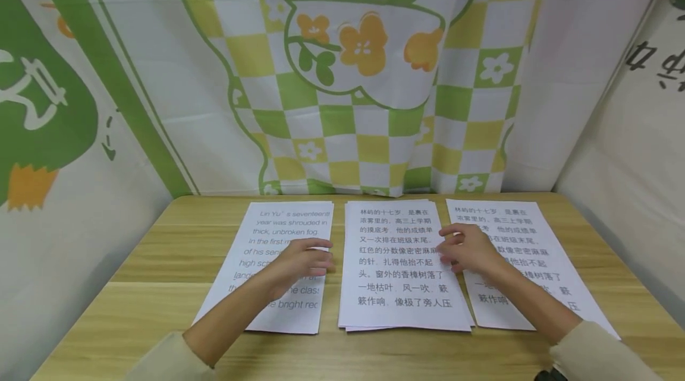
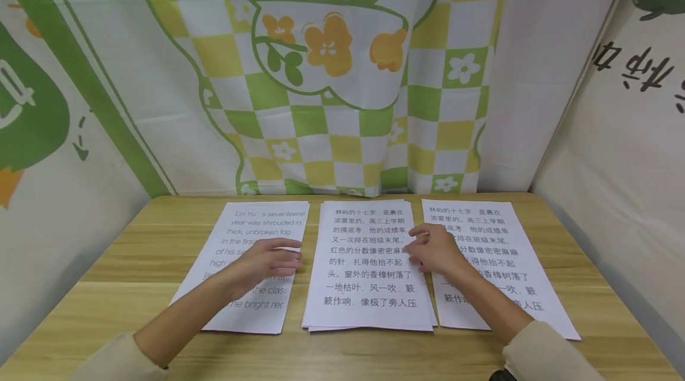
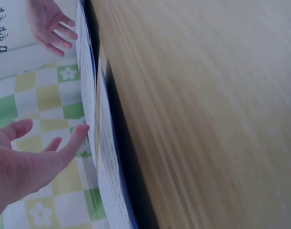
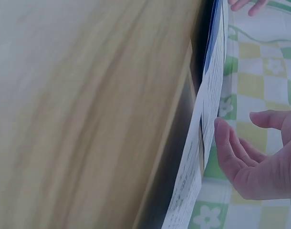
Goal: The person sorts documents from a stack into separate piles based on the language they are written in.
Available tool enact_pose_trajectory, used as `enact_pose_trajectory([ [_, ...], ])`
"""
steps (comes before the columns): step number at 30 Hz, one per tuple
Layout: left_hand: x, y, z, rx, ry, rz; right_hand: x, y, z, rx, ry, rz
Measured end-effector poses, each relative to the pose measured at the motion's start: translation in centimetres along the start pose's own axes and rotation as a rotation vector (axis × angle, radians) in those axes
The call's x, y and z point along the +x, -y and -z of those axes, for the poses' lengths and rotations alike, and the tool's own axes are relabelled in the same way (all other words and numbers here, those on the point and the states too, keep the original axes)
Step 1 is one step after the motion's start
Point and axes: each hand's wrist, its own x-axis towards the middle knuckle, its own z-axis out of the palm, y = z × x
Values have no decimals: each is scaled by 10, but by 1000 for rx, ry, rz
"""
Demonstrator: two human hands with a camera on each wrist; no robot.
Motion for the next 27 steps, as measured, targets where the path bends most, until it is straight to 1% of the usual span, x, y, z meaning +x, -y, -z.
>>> enact_pose_trajectory([
  [6, 2, 0, -7, -7, 24, -3, 0, -7, 7, 10, -22, -54],
  [13, 5, 1, -9, -57, 38, 29, 0, -13, 12, 108, 7, -92],
  [16, 8, 2, -9, -79, 36, 34, -1, -13, 15, 128, 0, -113],
  [27, 9, 5, -11, -114, 40, 50, -2, -15, 16, 181, 8, -129],
])
